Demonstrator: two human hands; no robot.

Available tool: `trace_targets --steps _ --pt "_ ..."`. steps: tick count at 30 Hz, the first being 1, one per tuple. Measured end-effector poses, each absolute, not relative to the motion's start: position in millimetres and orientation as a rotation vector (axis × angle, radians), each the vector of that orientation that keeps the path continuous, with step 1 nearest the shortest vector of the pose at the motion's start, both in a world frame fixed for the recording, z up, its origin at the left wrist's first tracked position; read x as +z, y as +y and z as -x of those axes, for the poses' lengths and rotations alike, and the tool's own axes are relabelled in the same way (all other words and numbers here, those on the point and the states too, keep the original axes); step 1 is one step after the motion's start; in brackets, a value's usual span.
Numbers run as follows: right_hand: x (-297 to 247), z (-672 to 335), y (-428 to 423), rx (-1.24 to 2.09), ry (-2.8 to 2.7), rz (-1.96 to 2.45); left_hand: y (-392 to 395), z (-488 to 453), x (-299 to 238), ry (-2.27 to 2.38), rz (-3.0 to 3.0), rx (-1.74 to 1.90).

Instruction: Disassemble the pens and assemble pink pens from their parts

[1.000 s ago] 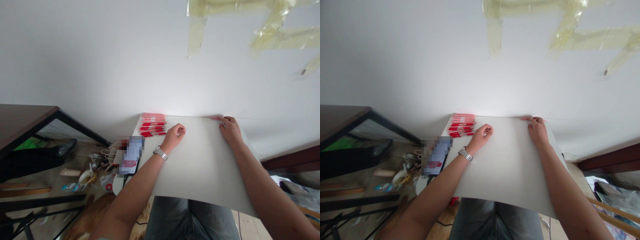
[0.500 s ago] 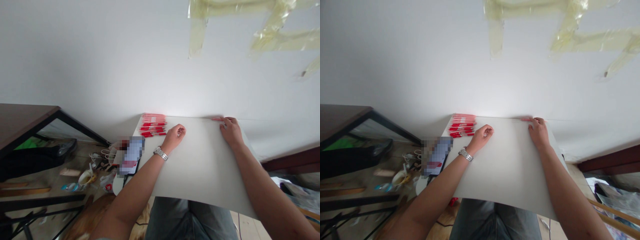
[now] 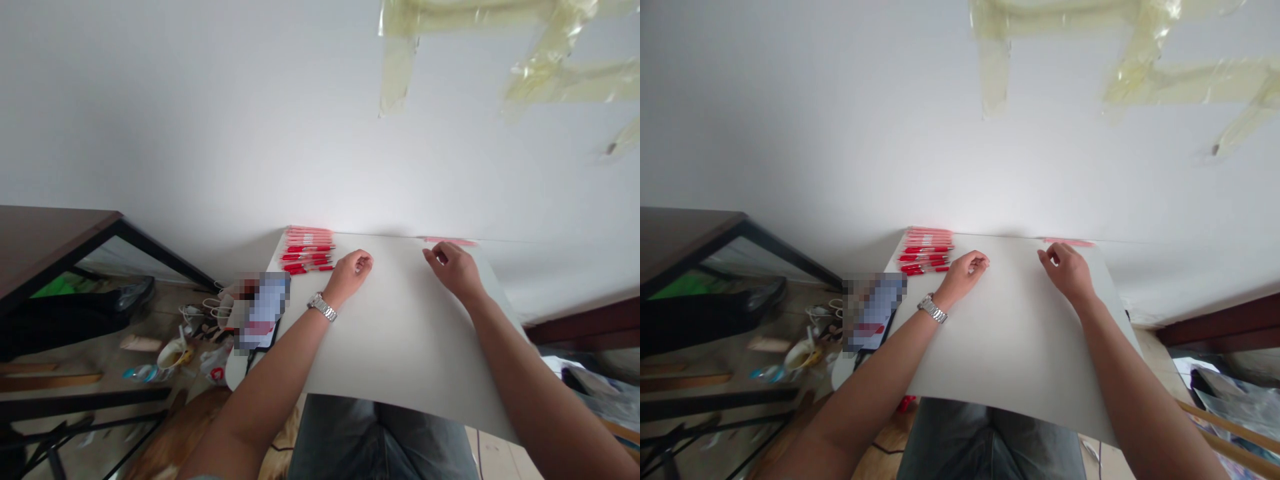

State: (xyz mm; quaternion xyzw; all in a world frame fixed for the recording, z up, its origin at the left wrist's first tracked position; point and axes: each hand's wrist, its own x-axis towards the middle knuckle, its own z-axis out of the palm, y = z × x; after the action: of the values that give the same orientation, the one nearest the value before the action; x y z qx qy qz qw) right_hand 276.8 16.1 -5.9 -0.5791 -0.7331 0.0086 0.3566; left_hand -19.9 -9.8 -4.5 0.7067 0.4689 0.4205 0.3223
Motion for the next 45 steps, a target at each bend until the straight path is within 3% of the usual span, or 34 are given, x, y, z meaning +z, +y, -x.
trace_targets --steps 22,45 --pt "-11 -241 -2 0.452 -2.092 1.438 -10 19 -3 1.252 -1.937 1.070" --pt "-11 -241 -1 0.418 -2.139 1.452 -13 18 -1 1.268 -1.974 1.043"
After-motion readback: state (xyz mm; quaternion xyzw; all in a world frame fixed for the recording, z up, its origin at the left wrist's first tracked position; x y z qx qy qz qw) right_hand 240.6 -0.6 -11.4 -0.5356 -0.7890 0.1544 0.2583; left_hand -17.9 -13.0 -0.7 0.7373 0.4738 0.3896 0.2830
